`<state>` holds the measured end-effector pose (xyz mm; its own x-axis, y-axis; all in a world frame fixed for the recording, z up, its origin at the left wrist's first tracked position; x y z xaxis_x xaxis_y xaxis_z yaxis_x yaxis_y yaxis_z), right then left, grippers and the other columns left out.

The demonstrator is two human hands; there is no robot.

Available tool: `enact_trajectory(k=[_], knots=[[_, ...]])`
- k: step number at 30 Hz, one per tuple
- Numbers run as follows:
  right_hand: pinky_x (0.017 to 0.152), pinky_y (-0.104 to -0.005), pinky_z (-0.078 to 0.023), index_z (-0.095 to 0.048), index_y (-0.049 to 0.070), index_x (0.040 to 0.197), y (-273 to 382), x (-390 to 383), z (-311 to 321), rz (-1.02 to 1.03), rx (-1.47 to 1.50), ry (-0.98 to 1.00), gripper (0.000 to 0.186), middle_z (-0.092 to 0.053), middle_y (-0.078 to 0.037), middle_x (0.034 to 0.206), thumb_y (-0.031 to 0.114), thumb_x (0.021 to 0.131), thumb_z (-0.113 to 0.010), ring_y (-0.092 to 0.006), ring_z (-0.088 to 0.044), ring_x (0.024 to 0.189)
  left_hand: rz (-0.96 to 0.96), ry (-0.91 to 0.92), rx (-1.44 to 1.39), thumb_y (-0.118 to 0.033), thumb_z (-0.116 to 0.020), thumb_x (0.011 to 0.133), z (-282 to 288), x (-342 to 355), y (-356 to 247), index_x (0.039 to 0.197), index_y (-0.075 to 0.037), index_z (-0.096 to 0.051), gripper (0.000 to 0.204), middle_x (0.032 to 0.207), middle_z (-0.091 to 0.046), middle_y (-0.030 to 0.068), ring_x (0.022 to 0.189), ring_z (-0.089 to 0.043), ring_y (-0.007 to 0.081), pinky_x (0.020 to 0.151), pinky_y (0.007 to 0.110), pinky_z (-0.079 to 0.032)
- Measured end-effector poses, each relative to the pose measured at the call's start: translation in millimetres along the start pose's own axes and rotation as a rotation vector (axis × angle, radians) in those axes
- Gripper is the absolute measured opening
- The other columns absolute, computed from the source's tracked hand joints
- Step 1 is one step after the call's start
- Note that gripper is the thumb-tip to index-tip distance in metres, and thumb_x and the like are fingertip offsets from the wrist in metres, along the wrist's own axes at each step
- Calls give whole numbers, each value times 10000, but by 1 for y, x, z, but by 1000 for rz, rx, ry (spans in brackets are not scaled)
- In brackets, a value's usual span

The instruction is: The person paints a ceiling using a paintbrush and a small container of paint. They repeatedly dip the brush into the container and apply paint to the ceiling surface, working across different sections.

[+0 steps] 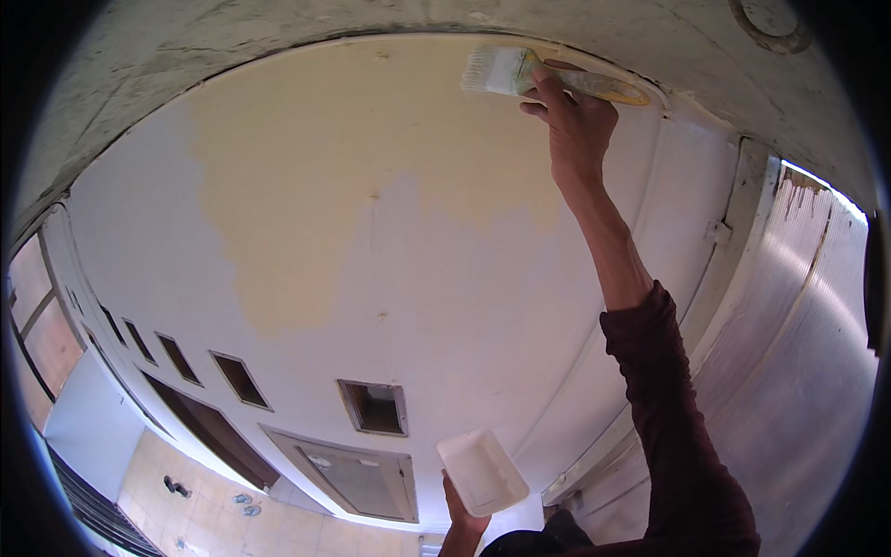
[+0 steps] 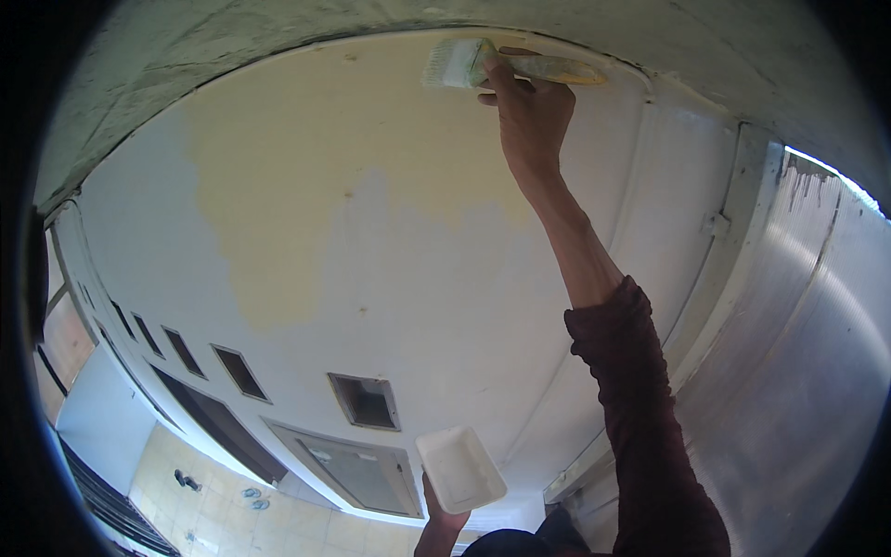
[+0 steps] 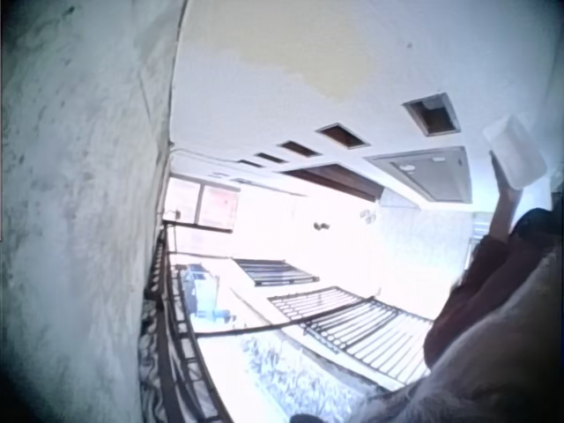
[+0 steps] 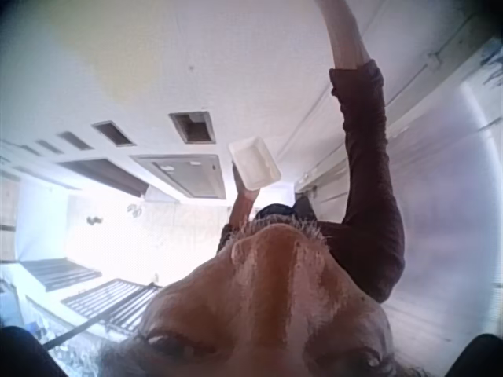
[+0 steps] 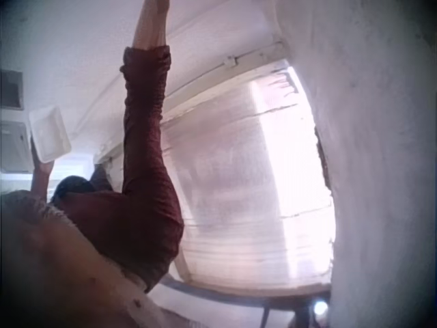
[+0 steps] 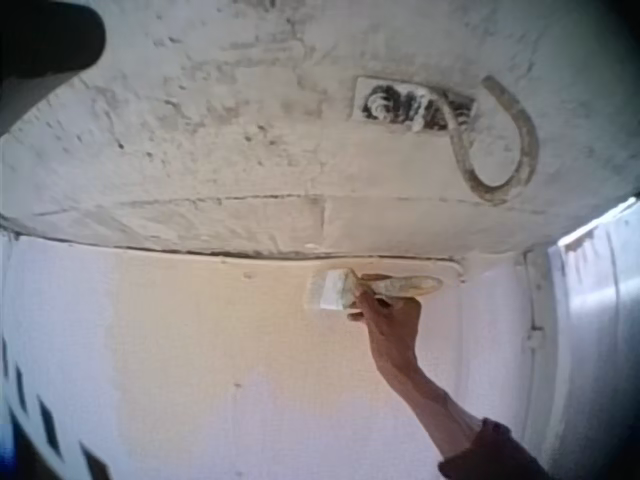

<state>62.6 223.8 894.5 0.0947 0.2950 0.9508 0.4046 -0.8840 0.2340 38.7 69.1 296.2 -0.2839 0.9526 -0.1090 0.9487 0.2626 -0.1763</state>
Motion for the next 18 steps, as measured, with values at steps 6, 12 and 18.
enact_trajectory(k=[6, 12, 18], knots=[[656, -303, -648, -633, -103, 1142, -11, 14, 28, 36, -72, -161, 328, -692, -156, 1023, 119, 913, -708, -192, -707, 813, -54, 6, 12, -586, -401, 1010, 2, -6, -10, 1420, -184, -476, 579, 1340, -578, 32, 1222, -572, 280, 999, 517, -488], [667, -283, -638, -625, -114, 1148, 15, 3, 68, 165, -241, -299, 342, -693, -158, 1083, 122, 916, -711, -165, -696, 813, -63, 13, -3, -600, -393, 1008, 14, -7, -13, 1437, -183, -458, 602, 1348, -572, 38, 1224, -569, 287, 1006, 517, -482], [744, -286, -571, -693, 106, 1124, 47, -30, 0, 762, -546, 162, 289, -692, -55, 1040, 28, 849, -732, -193, -680, 905, -44, 9, 17, -617, -392, 1002, 21, -2, -10, 1447, -179, -444, 627, 1363, -560, 43, 1237, -559, 288, 1018, 518, -470]])
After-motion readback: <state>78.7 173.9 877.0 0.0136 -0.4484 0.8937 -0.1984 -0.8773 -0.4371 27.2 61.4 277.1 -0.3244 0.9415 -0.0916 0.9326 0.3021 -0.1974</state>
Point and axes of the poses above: each hand's wrist, its own x-axis towards the middle knuckle, its own z-axis out of the back of the hand, y = z × x, the point moved 7 cm from there along x, towards the middle knuckle
